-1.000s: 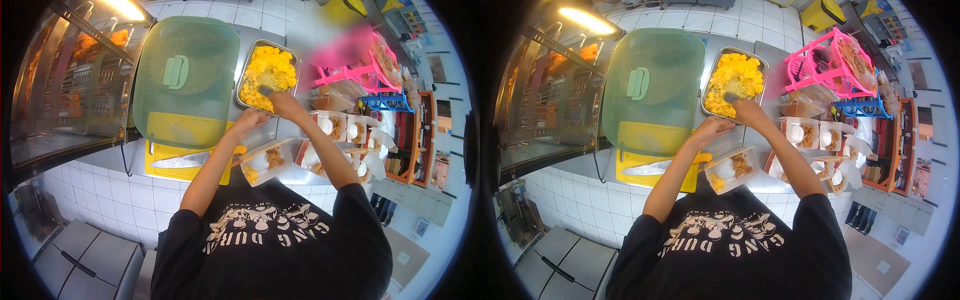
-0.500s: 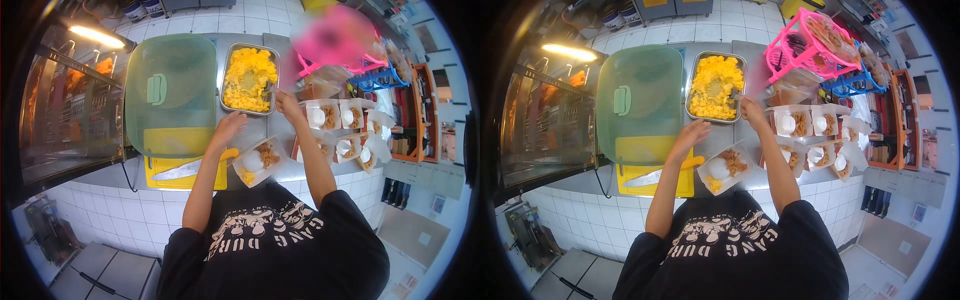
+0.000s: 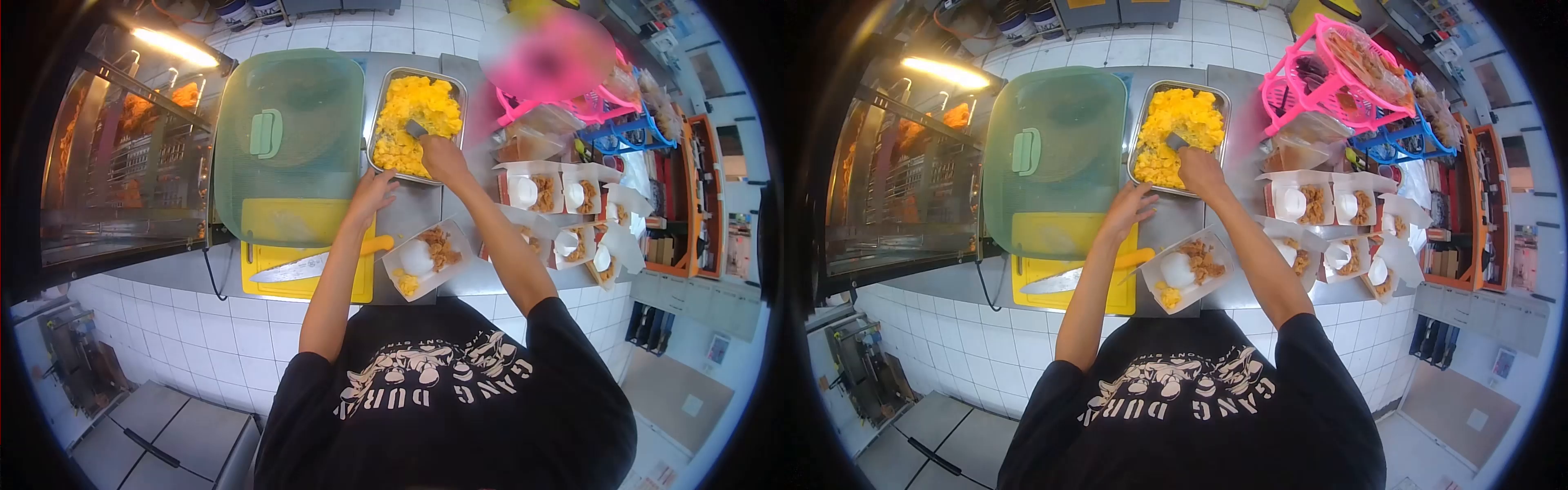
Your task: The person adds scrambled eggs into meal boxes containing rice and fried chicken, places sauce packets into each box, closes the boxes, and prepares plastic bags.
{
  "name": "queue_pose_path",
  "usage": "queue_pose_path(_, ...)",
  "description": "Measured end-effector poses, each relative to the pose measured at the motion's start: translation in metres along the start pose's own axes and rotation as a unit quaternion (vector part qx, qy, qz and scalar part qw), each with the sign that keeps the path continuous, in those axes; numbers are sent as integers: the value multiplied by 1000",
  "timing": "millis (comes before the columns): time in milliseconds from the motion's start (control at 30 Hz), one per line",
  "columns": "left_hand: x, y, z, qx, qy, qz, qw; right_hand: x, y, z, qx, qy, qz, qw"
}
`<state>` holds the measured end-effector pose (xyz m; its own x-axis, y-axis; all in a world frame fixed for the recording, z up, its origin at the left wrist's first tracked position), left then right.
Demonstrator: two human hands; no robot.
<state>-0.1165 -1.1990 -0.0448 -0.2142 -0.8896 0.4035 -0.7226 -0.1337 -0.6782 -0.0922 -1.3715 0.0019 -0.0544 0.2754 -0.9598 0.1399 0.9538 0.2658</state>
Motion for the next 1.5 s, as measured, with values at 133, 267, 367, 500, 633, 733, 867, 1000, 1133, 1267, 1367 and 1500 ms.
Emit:
queue_pose_path(133,-3,5,5,-10,26,12,1000,20,13,12,-7,55,-25,998)
queue_pose_path(267,-3,9,14,-19,39,12,999,24,14,24,-108,53,116,986)
queue_pose_path(367,-1,7,12,-24,36,28,999,23,-2,25,79,119,272,951)
queue_pose_path(500,0,0,5,-19,41,31,998,36,-22,7,190,220,529,797)
queue_pose_path(633,-1,-2,-4,-22,36,21,999,40,-46,-13,251,165,685,664)
queue_pose_path(733,7,-13,-28,14,36,62,997,31,-57,-28,240,122,759,593)
queue_pose_path(867,25,-29,-85,158,-13,132,979,-15,-63,-79,188,48,826,529)
queue_pose_path(1000,77,-49,-171,336,50,127,932,-100,-66,-172,209,-42,834,508)
queue_pose_path(1133,157,32,-180,244,232,331,882,-113,-98,-287,247,-114,814,514)
queue_pose_path(1267,176,112,-149,223,239,526,785,-76,-121,-356,382,-156,682,604)
queue_pose_path(1367,175,130,-146,181,249,527,792,-15,-129,-367,376,-170,378,829)
queue_pose_path(1500,165,131,-145,151,235,516,810,23,-98,-357,255,-139,126,949)
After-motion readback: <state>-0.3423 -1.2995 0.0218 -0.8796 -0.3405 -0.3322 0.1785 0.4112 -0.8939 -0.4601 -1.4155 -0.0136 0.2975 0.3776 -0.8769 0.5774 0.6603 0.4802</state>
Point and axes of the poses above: each hand's wrist, its own z-axis towards the middle knuckle, its own x-axis out of the palm, y = z × x, the point moved 8 cm from there along z, towards the middle knuckle, and after that the axes turned 8 degrees about -z, right-handed, at the moved point
